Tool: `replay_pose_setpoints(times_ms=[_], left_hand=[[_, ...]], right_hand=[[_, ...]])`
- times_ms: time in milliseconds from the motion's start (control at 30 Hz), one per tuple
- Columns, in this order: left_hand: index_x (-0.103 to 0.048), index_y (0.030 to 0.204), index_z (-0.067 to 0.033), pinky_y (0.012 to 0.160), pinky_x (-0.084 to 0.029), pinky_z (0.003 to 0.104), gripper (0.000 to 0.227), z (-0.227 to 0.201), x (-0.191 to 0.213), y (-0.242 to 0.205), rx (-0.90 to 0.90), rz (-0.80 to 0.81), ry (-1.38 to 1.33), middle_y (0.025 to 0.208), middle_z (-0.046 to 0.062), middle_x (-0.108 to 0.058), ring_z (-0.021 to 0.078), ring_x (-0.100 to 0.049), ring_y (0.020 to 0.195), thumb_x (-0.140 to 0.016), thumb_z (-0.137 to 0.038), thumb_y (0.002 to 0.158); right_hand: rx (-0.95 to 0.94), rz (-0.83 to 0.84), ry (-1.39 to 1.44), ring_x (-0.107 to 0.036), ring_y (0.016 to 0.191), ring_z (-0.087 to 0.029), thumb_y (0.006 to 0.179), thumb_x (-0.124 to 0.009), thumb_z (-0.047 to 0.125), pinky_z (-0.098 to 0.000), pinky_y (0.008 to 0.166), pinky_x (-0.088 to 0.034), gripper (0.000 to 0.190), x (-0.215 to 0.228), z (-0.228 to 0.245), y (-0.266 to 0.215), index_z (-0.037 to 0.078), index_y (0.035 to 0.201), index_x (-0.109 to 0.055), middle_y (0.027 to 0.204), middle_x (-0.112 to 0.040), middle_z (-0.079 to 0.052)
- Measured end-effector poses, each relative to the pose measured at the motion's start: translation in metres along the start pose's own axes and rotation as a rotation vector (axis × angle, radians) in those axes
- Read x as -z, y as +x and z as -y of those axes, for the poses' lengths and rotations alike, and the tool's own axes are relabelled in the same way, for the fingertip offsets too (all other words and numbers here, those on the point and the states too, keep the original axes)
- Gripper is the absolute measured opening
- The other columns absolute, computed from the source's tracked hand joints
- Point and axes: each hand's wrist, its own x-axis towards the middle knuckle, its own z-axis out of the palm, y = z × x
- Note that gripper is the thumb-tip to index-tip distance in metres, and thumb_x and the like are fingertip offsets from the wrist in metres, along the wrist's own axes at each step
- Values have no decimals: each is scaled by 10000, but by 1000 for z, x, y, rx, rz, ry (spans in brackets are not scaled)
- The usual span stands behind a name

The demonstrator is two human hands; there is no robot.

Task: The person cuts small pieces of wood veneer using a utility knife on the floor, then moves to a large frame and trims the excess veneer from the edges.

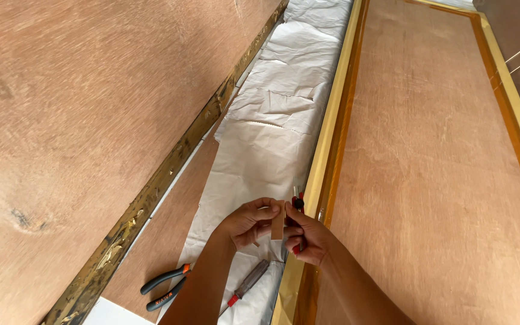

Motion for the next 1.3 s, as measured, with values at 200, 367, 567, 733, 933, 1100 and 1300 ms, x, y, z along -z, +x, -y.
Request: replay_pose_setpoints(times_ms=[200,367,567,733,933,1100,1300], left_hand=[[-746,1159,-88,833,-725,323,263,7,-1,1,-7,-28,-43,1004,62,-766,192,-800,905,-919,-65,963],[-779,1139,-160,981,-687,409,269,7,10,16,-98,-212,223,1089,70,-776,232,-788,1034,-961,-164,941],[-787,1120,-109,958,-689,418,259,6,-9,21,-99,-244,281,1061,94,-761,245,-782,995,-949,-98,918],[-801,1100,-92,883,-725,411,202,18,-28,54,-129,-323,159,1048,113,-765,260,-799,943,-923,-67,940],[-794,988,-79,534,-523,307,142,-13,-68,96,-172,-385,239,936,167,-765,244,-680,794,-892,-17,906],[-720,990,-23,867,-747,424,232,-18,-109,142,-137,-132,442,1085,203,-873,296,-853,918,-918,-30,869],[-703,1392,-222,998,-577,462,381,-27,-91,191,-699,-249,1396,1430,-37,-760,288,-624,1332,-697,-356,1035]], right_hand=[[9,-78,-91,-437,567,1,1024,-911,501,-128,445,-365,443,13,-5,11,165,992,-624,789,-575,97],[137,-161,-268,-425,577,-50,1038,-867,525,-173,457,-374,422,2,-11,-7,187,1032,-614,782,-511,70],[260,-202,-406,-444,609,-82,1032,-913,391,-206,481,-436,348,5,-13,3,130,1079,-688,823,-517,13],[361,-362,-462,-490,612,-129,1066,-877,359,-265,480,-478,317,29,-24,8,93,1084,-707,796,-500,-17],[262,-463,-555,-279,448,-141,1017,-881,307,-328,440,-223,433,21,16,-37,59,816,-589,597,-358,-38],[363,-497,-396,-355,598,-145,995,-833,230,-288,496,-346,369,15,81,-11,116,1343,-790,973,-764,-150],[367,-661,-498,-371,400,-184,1054,-774,212,-328,391,-260,290,63,138,79,81,839,-629,579,-477,-75]])
